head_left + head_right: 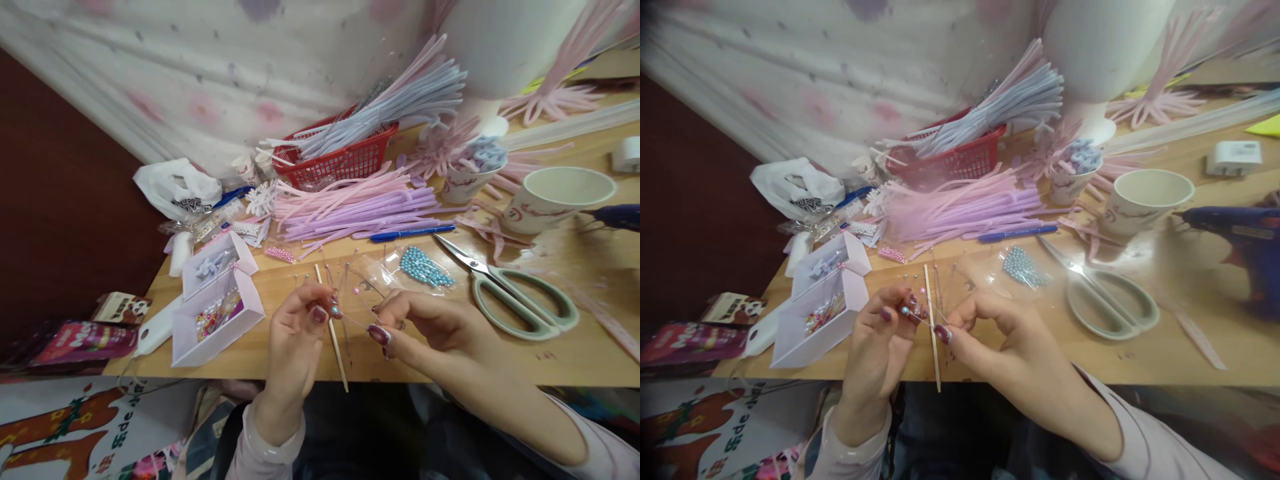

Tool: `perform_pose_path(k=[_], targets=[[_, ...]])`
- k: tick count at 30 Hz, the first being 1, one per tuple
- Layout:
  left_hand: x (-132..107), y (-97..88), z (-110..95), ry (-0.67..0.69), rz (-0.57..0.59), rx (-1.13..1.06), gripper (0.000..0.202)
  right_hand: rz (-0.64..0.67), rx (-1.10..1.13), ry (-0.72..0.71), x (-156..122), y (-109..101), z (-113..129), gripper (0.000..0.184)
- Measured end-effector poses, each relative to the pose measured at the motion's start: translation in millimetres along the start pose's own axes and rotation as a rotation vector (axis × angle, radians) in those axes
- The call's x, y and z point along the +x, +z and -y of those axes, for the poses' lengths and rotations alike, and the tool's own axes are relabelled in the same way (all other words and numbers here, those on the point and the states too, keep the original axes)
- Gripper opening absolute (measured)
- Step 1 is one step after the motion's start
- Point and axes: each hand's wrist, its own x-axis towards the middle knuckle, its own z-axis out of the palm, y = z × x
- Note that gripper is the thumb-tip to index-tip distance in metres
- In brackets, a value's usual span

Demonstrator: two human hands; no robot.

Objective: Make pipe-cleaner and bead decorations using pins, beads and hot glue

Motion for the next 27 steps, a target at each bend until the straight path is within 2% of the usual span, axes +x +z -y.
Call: perform_pose_path(k=[3, 6, 9, 12, 15, 19, 23, 27], targets=[[-1.2, -1.2, 2.6, -0.035, -0.05, -0.049, 0.031, -0.041, 0.03, 0.012, 2.7, 0.1, -0.2, 0.016], [-10.4, 3.3, 7.0, -0.1, -0.075, 0.039, 0.026, -0.088, 0.107, 0.031, 6.1, 0.4, 0.0, 0.015], [-24.6, 13.9, 10.9, -0.165, -0.009, 0.222, 0.021, -0.128, 0.201, 0.048, 7.5, 1.1, -0.9, 0.015], [-35.2, 22.3, 11.8, -0.184, 0.046, 0.337, 0.027, -0.127, 0.296, 0.08, 6.7, 2.0, -1.7, 0.016], [-36.4, 21.8, 9.1, -0.126, -0.004, 0.361, 0.025, -0.141, 0.312, 0.07, 4.8, 2.9, -0.7, 0.015], [-26.2, 14.3, -1.2, 0.043, -0.102, 0.285, 0.017, -0.171, 0.211, 0.013, 0.9, 4.0, 2.0, 0.014], [-15.4, 14.8, -13.1, 0.153, -0.044, 0.242, 0.017, -0.169, 0.093, -0.039, -3.1, 4.4, 4.3, 0.016], [-10.9, 21.6, -17.4, 0.108, 0.0, 0.2, 0.017, -0.149, 0.073, -0.042, -4.1, 4.6, 5.9, 0.017]])
